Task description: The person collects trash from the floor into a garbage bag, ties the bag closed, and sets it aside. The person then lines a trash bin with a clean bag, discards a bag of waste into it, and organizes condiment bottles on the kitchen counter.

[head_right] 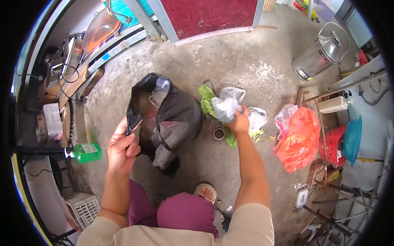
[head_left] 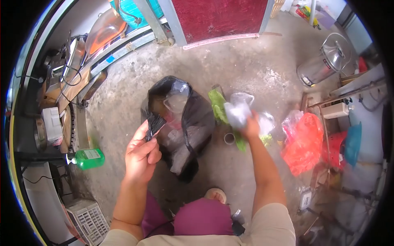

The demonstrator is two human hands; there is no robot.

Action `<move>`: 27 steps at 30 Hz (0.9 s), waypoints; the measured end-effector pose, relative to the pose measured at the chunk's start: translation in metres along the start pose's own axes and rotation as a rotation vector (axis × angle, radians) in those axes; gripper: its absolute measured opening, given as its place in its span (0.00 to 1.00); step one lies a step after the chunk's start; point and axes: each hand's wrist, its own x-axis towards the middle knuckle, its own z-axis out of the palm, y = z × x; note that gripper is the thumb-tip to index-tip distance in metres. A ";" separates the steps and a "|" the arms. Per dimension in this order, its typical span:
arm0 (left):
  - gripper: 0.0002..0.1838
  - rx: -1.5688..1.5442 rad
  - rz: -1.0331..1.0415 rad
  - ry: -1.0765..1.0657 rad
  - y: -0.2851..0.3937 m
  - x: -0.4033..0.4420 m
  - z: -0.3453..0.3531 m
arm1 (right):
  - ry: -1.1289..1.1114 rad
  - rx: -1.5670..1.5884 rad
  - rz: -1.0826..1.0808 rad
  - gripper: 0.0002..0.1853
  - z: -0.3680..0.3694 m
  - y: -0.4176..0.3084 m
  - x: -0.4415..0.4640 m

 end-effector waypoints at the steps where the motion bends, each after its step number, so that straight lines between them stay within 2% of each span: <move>1: 0.28 -0.011 0.003 -0.009 0.000 -0.001 -0.002 | 0.092 -0.116 -0.087 0.32 -0.007 0.003 -0.005; 3: 0.28 -0.031 0.004 -0.030 0.002 -0.003 -0.006 | 0.234 -0.226 -0.284 0.30 -0.025 -0.001 -0.018; 6: 0.28 -0.040 -0.008 -0.067 0.005 -0.004 -0.012 | 0.149 0.388 -0.143 0.27 -0.053 -0.014 -0.041; 9: 0.28 -0.096 0.000 -0.097 0.007 -0.004 -0.016 | 0.238 0.699 -0.203 0.25 -0.087 -0.085 -0.073; 12: 0.28 -0.146 -0.001 -0.111 0.009 -0.005 -0.021 | 0.157 0.993 -0.214 0.26 -0.124 -0.141 -0.103; 15: 0.28 -0.157 -0.004 -0.102 0.009 -0.004 -0.022 | 0.042 1.086 -0.120 0.27 -0.154 -0.194 -0.125; 17: 0.28 -0.179 0.003 -0.119 0.011 -0.004 -0.022 | 0.010 0.881 -0.401 0.27 -0.157 -0.212 -0.136; 20: 0.26 -0.222 0.036 -0.149 0.009 0.000 -0.032 | -0.151 1.282 -0.337 0.26 -0.131 -0.248 -0.153; 21: 0.26 -0.236 0.049 -0.160 0.009 0.000 -0.035 | -0.165 1.181 -0.416 0.27 -0.122 -0.263 -0.158; 24: 0.27 -0.285 0.035 0.071 0.016 -0.006 -0.036 | 0.035 0.388 -0.848 0.30 -0.079 -0.309 -0.165; 25: 0.28 -0.297 0.039 0.223 0.018 -0.006 -0.037 | 0.039 0.450 -0.678 0.30 -0.046 -0.323 -0.164; 26: 0.27 -0.298 0.096 0.136 0.021 -0.006 -0.038 | -0.001 0.524 -0.817 0.32 -0.010 -0.316 -0.150; 27: 0.26 -0.296 0.150 0.049 0.024 -0.006 -0.041 | -0.039 0.152 -0.730 0.32 0.026 -0.303 -0.139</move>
